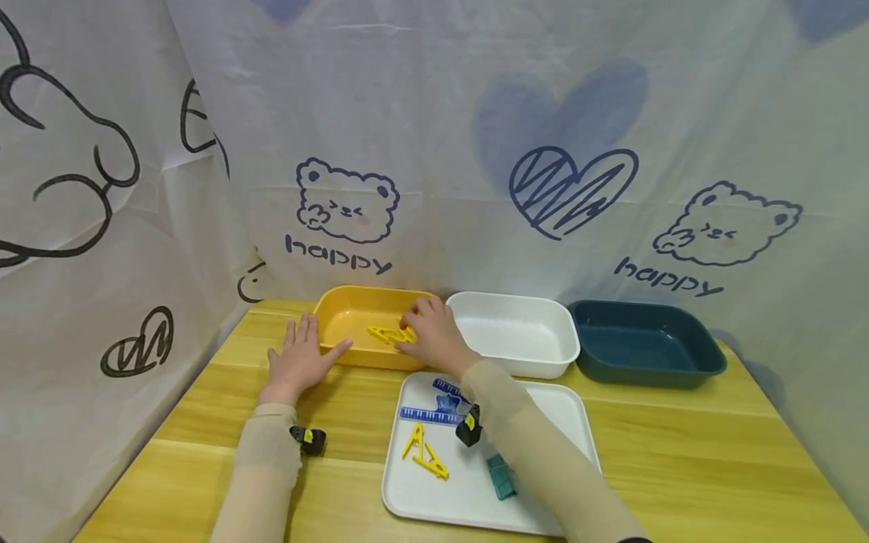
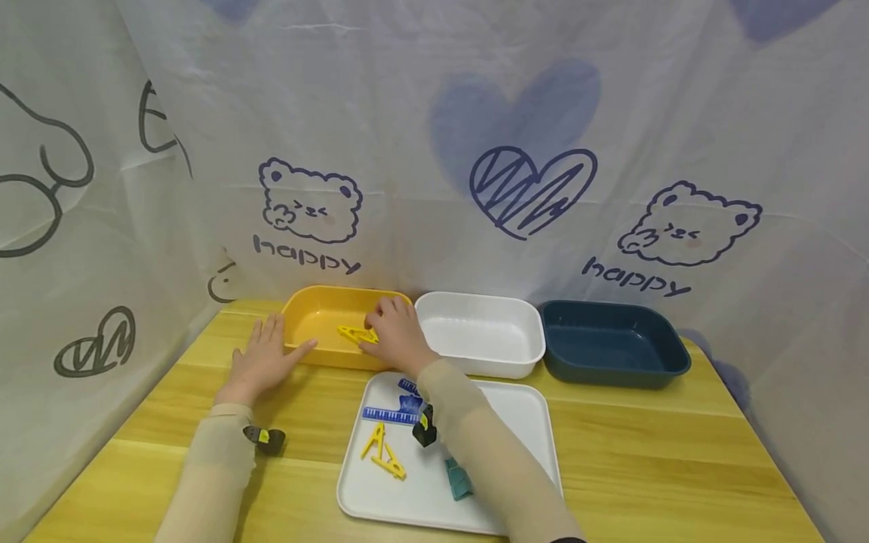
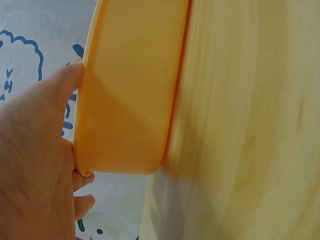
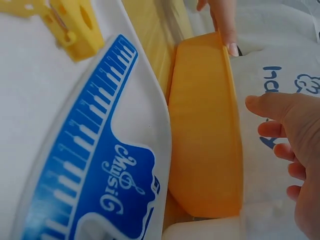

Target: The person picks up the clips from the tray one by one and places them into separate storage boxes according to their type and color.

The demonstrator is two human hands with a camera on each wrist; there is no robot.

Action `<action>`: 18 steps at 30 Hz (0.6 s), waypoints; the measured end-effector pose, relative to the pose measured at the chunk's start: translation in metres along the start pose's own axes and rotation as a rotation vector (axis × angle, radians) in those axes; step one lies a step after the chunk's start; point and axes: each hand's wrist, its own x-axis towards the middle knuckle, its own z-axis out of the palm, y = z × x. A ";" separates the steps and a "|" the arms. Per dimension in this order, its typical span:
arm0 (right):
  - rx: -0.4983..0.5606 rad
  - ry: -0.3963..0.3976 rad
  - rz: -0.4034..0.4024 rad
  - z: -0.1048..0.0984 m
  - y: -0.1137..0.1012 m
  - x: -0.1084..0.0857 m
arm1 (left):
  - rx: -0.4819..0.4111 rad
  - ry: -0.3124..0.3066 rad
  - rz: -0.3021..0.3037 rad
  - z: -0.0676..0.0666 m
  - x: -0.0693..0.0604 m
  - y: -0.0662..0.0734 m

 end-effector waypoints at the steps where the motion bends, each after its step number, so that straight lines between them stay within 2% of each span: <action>1: 0.002 0.001 -0.001 -0.001 0.000 -0.002 | 0.000 -0.001 0.000 0.000 0.000 0.000; 10: 0.063 -0.001 -0.010 -0.017 -0.005 -0.026 | -0.006 -0.006 -0.001 -0.002 0.000 0.000; 18: 0.064 0.042 -0.018 -0.031 -0.007 -0.045 | -0.006 -0.010 -0.002 -0.003 -0.001 0.000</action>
